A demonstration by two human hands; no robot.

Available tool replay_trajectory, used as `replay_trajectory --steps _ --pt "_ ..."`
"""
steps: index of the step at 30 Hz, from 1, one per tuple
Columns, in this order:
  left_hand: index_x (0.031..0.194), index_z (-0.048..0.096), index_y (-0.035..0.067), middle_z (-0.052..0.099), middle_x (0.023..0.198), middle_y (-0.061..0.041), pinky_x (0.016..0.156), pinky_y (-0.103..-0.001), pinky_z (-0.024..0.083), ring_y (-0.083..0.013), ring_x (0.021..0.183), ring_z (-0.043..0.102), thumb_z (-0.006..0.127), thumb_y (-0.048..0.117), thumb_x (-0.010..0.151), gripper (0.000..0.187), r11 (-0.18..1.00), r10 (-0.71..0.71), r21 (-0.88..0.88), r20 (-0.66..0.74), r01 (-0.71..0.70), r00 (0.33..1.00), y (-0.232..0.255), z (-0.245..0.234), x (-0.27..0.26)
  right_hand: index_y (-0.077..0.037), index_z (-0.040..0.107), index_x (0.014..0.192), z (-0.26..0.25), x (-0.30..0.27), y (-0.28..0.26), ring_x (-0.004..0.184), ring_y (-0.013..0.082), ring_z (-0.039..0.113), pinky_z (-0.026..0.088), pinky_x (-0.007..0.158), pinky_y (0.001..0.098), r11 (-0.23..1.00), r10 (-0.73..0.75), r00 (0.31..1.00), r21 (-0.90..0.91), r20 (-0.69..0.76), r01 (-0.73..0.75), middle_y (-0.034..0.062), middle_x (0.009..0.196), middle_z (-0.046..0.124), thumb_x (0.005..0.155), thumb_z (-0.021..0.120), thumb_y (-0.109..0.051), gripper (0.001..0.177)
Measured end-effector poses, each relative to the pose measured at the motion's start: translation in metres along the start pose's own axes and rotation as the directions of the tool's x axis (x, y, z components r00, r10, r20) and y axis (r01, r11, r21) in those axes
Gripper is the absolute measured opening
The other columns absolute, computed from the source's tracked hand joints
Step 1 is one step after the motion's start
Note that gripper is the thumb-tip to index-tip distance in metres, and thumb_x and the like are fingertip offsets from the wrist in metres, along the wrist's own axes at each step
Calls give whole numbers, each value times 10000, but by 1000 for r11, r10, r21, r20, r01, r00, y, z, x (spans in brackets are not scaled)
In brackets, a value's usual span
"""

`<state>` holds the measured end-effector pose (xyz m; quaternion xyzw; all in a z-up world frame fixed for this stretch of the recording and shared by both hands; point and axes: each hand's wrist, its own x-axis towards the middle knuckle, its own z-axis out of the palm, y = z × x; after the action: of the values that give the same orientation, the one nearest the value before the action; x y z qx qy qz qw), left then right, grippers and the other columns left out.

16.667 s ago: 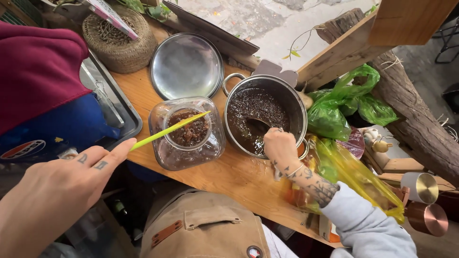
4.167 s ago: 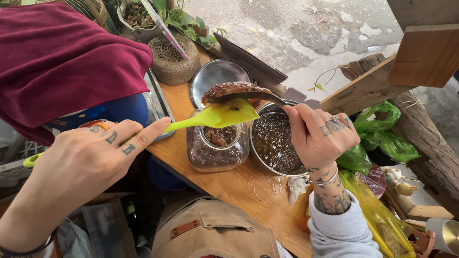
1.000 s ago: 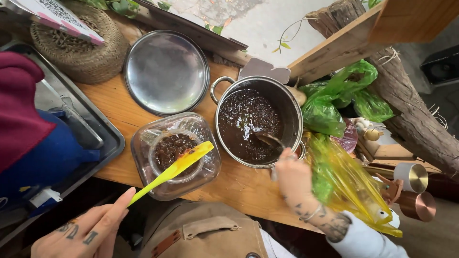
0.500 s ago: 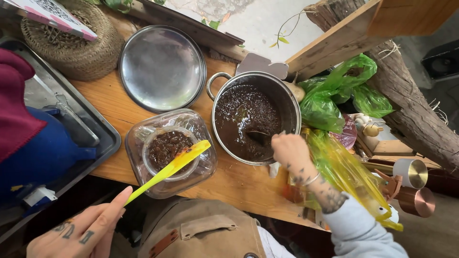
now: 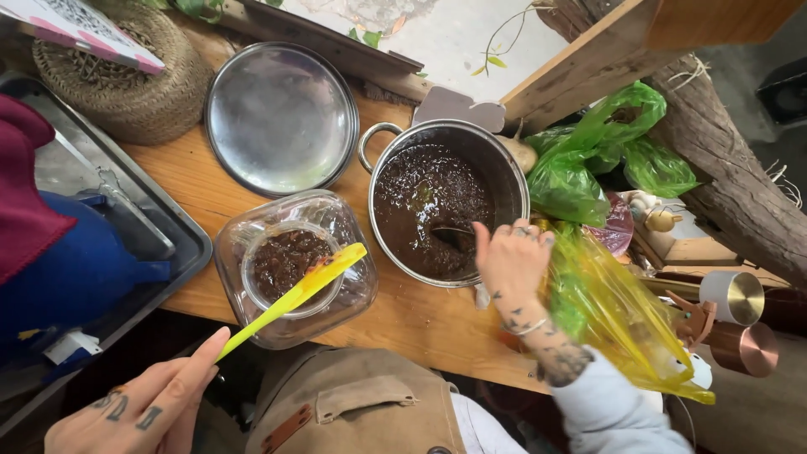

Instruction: The person uses a metal spoon to scoop a thick, dark brown paste from a metal pot and transfers it into a clear glass jar. A green spatula is used to scrape the paste off the spoon and into the jar. The person repeats this scooping and scraping process multiple times.

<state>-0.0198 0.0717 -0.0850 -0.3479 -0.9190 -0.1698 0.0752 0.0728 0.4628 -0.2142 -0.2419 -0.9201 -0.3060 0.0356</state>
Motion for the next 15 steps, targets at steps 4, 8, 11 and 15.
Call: replay_trajectory --steps 4,8,11,15 --pt "1235 708 191 647 741 67 473 -230 314 -132 434 330 665 61 942 323 999 29 -44 -41 -30 999 3 -2 5 -177 617 574 13 8 -13 586 152 450 302 694 346 997 72 949 33 -308 -65 -24 627 489 987 594 -489 518" --pt "1236 697 171 632 713 73 464 -225 313 -127 429 320 652 58 935 325 994 92 -47 -55 -95 994 3 -5 6 -134 655 510 33 13 -11 464 204 461 366 657 351 985 114 904 167 -411 -48 1 475 503 930 655 -403 499" --pt "1230 701 156 616 710 73 463 -224 323 -125 429 340 638 55 945 309 989 141 -32 -82 -144 987 -3 -2 3 -147 642 472 51 11 -6 381 194 405 366 645 334 973 119 934 227 -338 -42 7 404 476 913 626 -363 491" --pt "1264 675 178 564 665 83 478 -205 335 -127 449 332 625 53 941 349 985 172 -6 -40 -172 984 -7 -3 1 -173 592 421 69 9 -5 341 196 336 392 672 343 953 108 979 298 -175 -51 -12 359 419 892 551 -274 484"
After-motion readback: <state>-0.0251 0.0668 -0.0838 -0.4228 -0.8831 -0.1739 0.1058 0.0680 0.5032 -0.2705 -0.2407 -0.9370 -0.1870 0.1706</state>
